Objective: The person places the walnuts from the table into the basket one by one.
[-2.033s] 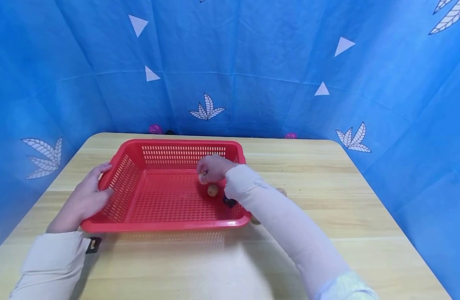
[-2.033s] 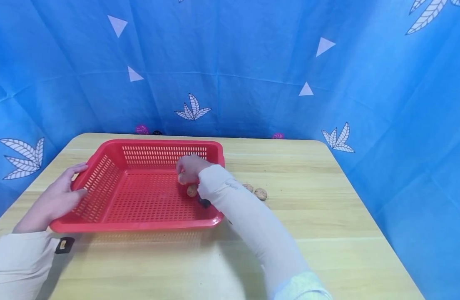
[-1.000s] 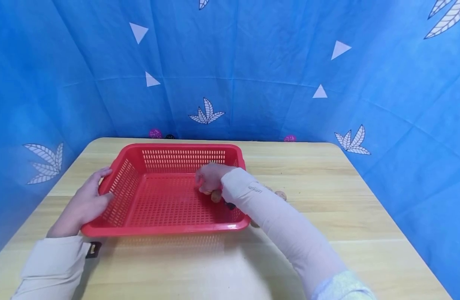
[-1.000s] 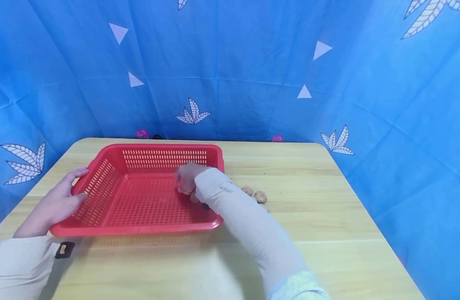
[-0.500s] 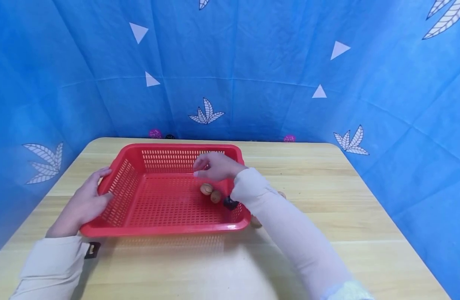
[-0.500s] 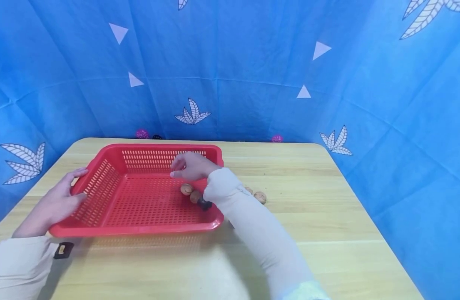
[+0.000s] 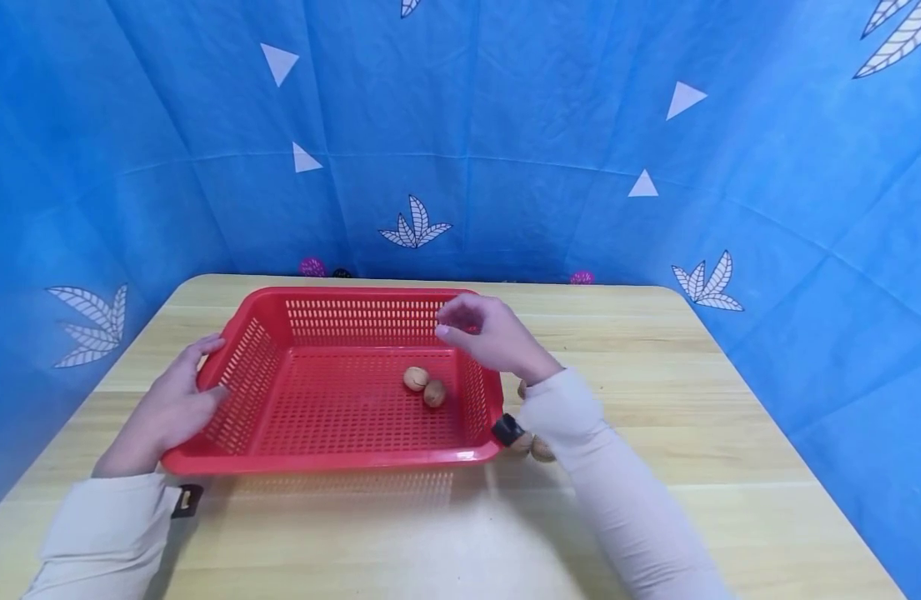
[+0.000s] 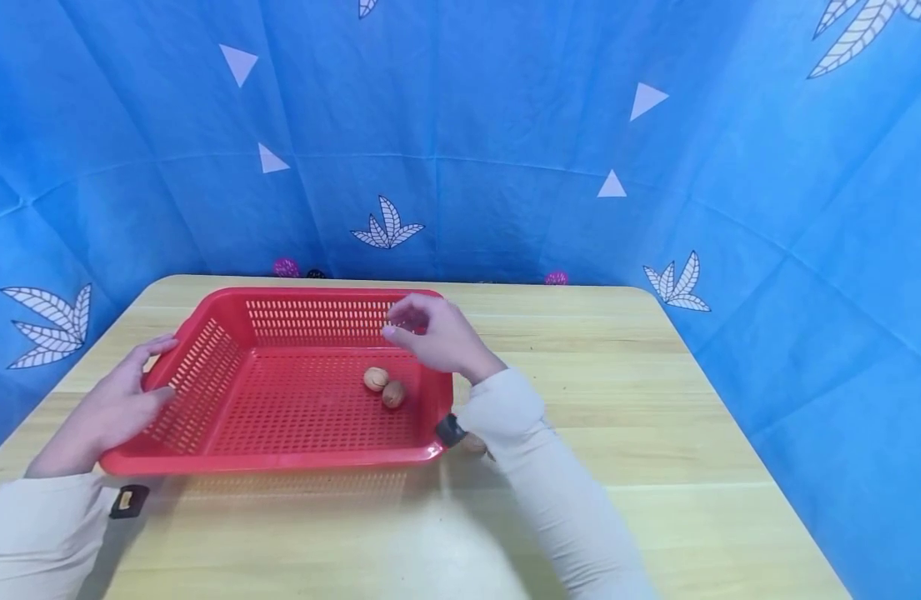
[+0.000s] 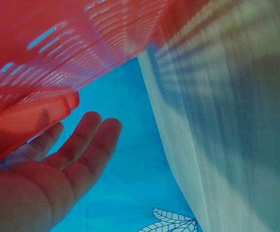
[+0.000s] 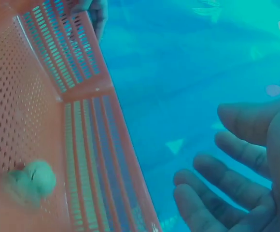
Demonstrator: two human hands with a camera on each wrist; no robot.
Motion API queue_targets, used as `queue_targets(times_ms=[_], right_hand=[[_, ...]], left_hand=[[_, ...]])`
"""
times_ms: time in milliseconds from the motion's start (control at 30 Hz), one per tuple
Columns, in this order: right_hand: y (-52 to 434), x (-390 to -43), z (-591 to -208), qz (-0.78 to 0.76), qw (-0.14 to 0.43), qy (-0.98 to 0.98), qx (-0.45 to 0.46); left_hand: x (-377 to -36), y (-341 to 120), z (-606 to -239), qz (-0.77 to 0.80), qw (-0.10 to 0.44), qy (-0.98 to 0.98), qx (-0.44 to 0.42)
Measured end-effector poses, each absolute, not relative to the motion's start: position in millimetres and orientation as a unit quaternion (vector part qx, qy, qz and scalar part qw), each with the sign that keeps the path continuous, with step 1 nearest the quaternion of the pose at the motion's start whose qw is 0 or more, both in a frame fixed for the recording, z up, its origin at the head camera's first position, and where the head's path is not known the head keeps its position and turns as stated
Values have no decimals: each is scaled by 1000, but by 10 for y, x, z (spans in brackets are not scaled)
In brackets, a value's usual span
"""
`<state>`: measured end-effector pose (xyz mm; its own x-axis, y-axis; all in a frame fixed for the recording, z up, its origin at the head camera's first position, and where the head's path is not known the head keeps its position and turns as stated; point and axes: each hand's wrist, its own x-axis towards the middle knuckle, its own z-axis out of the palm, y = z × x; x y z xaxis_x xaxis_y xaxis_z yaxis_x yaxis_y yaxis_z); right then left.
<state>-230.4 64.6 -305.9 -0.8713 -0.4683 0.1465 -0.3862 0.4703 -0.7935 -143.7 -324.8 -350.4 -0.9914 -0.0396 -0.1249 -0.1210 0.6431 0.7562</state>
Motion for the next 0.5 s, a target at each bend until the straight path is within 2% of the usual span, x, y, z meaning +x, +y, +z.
queue_targets(times_ms=[500], right_hand=[[1500, -2054, -3321, -603, -60, 788, -108]], left_hand=[[-1424, -3245, -3506, 418, 51, 906, -43]])
